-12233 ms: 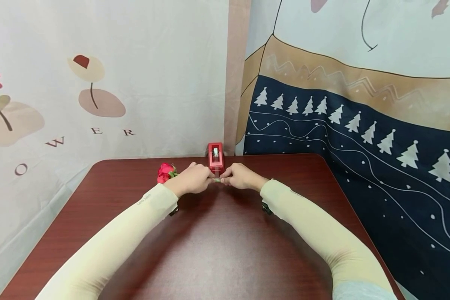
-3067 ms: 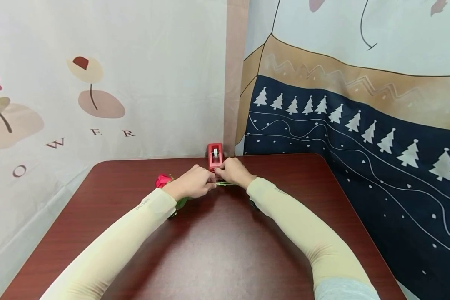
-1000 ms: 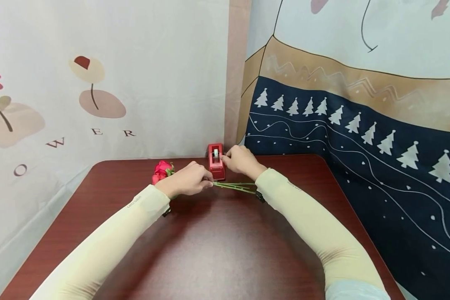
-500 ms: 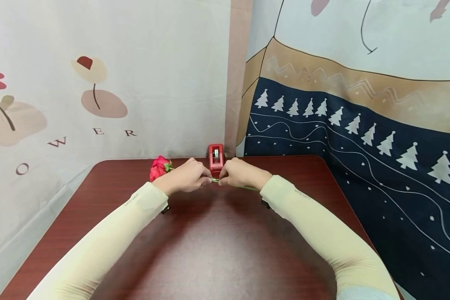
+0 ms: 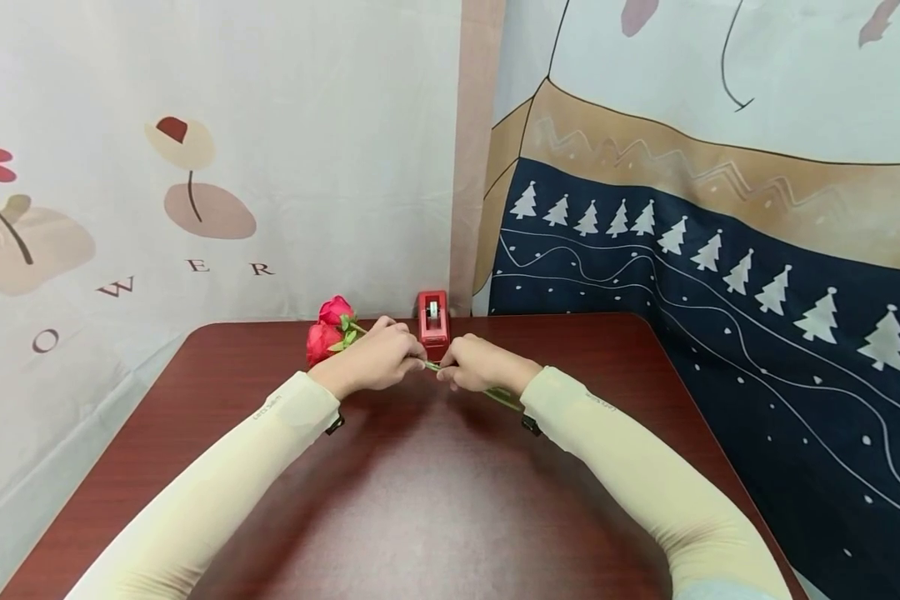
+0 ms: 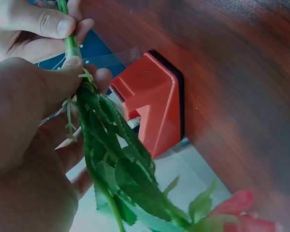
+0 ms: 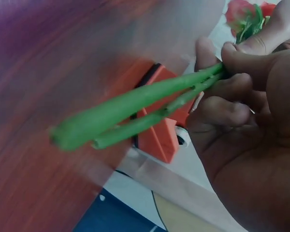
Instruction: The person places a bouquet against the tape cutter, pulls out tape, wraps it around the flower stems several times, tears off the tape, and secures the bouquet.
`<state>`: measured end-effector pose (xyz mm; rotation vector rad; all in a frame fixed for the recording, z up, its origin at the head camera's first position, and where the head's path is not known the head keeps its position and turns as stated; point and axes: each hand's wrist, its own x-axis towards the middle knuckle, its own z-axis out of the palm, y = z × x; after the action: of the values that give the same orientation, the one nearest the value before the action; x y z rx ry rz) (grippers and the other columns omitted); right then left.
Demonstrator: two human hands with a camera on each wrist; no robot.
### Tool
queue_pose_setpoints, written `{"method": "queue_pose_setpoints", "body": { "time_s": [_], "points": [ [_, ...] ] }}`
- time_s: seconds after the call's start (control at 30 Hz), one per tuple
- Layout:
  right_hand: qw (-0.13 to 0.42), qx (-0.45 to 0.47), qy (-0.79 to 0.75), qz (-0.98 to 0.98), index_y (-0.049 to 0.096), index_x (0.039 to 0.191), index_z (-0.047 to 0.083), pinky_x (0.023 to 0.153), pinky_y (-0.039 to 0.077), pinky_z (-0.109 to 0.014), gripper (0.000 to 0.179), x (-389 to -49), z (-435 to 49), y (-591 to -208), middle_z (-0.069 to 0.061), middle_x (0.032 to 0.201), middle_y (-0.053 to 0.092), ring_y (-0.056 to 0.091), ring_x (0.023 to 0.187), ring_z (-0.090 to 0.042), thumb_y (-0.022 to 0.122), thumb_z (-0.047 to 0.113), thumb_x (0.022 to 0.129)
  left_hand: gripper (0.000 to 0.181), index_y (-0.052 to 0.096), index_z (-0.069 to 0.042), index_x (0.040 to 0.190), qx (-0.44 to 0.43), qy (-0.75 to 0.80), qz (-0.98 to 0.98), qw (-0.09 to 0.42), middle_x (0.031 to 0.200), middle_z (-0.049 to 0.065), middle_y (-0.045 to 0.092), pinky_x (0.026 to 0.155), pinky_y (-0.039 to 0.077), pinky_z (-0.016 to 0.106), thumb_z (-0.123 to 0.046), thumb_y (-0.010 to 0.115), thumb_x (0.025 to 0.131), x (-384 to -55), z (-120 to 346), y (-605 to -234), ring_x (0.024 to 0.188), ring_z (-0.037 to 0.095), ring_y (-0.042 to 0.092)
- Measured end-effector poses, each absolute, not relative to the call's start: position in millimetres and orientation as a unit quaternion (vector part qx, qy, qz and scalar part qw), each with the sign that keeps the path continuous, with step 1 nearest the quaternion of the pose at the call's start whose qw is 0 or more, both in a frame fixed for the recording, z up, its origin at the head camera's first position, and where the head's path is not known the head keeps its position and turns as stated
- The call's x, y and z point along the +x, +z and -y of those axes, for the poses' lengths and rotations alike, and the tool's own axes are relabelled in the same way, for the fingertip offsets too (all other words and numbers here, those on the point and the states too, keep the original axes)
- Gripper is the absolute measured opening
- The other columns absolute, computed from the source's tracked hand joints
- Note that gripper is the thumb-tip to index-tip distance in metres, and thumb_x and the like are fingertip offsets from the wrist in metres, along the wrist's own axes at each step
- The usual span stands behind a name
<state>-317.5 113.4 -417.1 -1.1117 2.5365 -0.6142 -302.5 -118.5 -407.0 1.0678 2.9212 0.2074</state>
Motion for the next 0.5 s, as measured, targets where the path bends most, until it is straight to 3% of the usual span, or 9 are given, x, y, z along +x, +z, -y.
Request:
{"method": "queue_pose_setpoints", "body": {
  "time_s": [0.13,0.3,0.4,0.5],
  "points": [
    [0.143,-0.375,-0.232,-0.886,0.086,0.102,0.005,0.065,0.049,-0.027,0.023,-316.6,-114.3,-420.1,-0.016,0.082,0.080,0.060,0.068,-0.011,0.068,0.016,0.110,0.013,0.087,-0.020,0.109,0.335,0.068,-0.940,-0.009,0.103,-0.006,0.084,0.112,0.038,0.053,-0.026,0.077,0.105,-300.8,119.1,-407.5,0.113,0.024,0.067],
    [0.140,-0.358,-0.249,-0.889,0.085,0.103,0.003,0.065,0.049,-0.029,0.023,-316.9,-115.7,-418.6,-0.018,0.082,0.078,0.060,0.068,-0.013,0.068,0.017,0.110,0.017,0.086,-0.020,0.119,0.334,0.064,-0.939,-0.059,0.118,-0.002,0.084,0.116,0.038,0.056,-0.022,0.076,0.105,-298.0,122.2,-406.2,0.121,0.025,0.065],
    [0.146,-0.345,-0.257,-0.891,0.085,0.106,0.003,0.066,0.049,-0.029,0.023,-317.9,-117.2,-416.7,-0.020,0.084,0.079,0.060,0.069,-0.014,0.068,0.018,0.110,0.021,0.085,-0.018,0.122,0.344,0.079,-0.929,-0.112,0.124,0.002,0.083,0.118,0.039,0.056,-0.018,0.076,0.104,-296.1,125.0,-405.9,0.126,0.027,0.064],
    [0.150,-0.327,-0.272,-0.892,0.085,0.108,0.004,0.066,0.050,-0.030,0.021,-319.3,-119.5,-414.5,-0.020,0.086,0.078,0.060,0.070,-0.015,0.069,0.018,0.110,0.021,0.085,-0.016,0.121,0.360,0.122,-0.907,-0.181,0.120,0.003,0.082,0.112,0.045,0.051,-0.015,0.076,0.102,-293.9,127.9,-407.5,0.120,0.026,0.064]
  ]
}}
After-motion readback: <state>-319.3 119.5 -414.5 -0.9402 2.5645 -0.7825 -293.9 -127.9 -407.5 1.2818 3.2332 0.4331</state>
